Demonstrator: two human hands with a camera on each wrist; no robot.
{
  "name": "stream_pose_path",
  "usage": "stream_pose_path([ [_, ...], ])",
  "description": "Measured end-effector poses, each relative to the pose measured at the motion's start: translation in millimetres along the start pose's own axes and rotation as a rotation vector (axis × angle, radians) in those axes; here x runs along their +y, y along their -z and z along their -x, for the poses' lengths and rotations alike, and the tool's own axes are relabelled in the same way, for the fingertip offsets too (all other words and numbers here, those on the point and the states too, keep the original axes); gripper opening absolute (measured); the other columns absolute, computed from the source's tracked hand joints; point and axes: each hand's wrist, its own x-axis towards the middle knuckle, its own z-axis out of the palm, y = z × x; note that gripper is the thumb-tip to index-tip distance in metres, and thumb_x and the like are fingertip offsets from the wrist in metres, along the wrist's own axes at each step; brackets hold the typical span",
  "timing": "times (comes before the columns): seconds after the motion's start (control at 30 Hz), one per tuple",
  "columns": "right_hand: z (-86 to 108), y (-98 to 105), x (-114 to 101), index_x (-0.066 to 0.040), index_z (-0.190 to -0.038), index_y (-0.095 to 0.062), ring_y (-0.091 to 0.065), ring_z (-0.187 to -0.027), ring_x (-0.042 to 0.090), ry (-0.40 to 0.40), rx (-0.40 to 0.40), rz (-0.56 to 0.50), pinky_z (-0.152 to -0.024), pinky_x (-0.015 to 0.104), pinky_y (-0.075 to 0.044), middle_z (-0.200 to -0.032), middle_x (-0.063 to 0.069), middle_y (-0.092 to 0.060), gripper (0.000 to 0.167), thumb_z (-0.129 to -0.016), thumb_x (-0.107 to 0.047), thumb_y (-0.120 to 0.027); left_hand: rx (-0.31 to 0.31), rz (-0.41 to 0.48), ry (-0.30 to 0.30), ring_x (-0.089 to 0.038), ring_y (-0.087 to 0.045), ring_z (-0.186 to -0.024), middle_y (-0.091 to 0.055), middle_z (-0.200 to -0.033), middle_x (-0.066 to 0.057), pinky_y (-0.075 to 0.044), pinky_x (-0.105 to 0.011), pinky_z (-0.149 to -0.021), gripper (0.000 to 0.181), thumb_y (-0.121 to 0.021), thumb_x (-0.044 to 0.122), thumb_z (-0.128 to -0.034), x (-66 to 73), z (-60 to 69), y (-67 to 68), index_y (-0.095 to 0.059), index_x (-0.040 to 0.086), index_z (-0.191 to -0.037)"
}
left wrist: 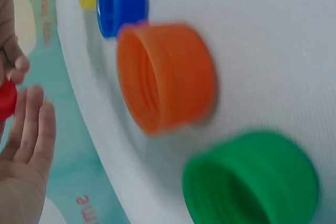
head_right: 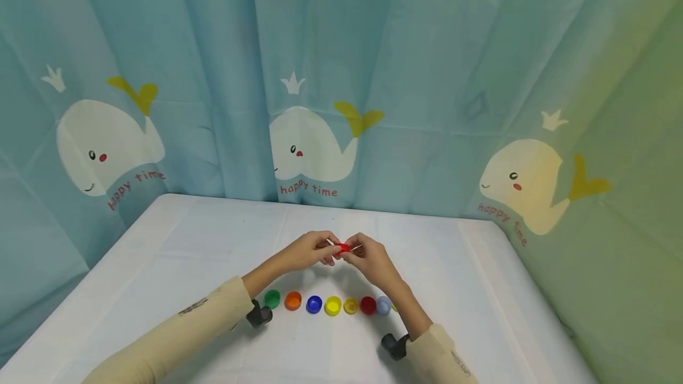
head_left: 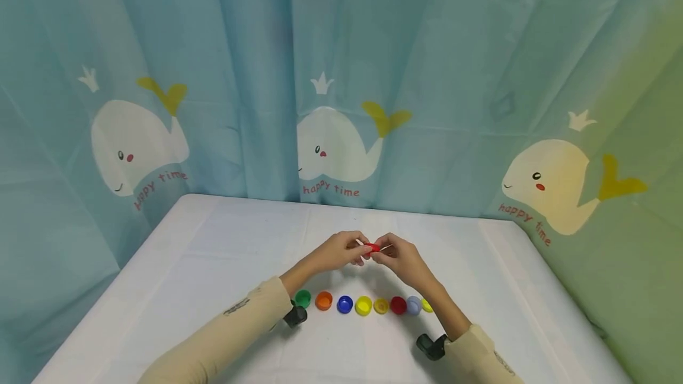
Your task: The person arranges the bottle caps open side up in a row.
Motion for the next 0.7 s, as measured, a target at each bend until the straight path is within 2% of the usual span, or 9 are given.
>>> stream_pose_path([
  [0.13,7.0,3.0,-1.5,-0.009,-0.096,-0.060,-0.067,-0.086,0.018,0.019,0.045,0.026,-0.074,0.028,-0.053,-0.090,-0.001,-0.063,0.018,-0.083,-0.013,-0.072,0.078,-0.022,-0.040,-0.033,-0.063,-0.080,-0.066,-0.090,-0.007,-0.053,-0.028,-0.063,0.016,-0.058,0.023,-0.0946,6.8,3.9,-9.2,-0.062,0.008,-0.098],
  [0.3,20.3,12.5,-1.4,-0.010,-0.094,-0.061,-0.066,-0.090,0.018,0.055,0.036,0.029,-0.077,0.027,-0.052,-0.090,-0.001,-0.063,0.016,-0.083,-0.011,-0.072,0.135,-0.100,-0.104,-0.020,-0.062,-0.084,-0.065,-0.095,0.001,-0.051,-0.022,-0.064,0.011,-0.063,0.021,-0.0920,15.7,7.3,-19.5,-0.066,0.011,-0.095],
  [0.5,34.3,20.4,0.5,-0.010,-0.094,-0.063,-0.066,-0.089,0.017,0.061,0.039,0.013,-0.077,0.028,-0.052,-0.092,0.000,-0.065,0.013,-0.085,-0.015,-0.070,0.182,-0.113,-0.177,-0.010,-0.060,-0.082,-0.067,-0.100,0.004,-0.050,-0.020,-0.064,0.013,-0.067,0.018,-0.0884,20.3,8.0,-29.0,-0.071,0.012,-0.099],
  [0.7,41.1,27.2,1.9,-0.012,-0.093,-0.063,-0.068,-0.083,0.021,0.099,0.057,0.077,-0.073,0.025,-0.053,-0.090,-0.005,-0.066,0.013,-0.083,-0.015,-0.072,0.309,-0.121,-0.236,-0.008,-0.058,-0.077,-0.067,-0.093,0.004,-0.049,-0.021,-0.061,0.007,-0.070,0.016,-0.0864,23.7,7.3,-43.4,-0.073,0.012,-0.092],
])
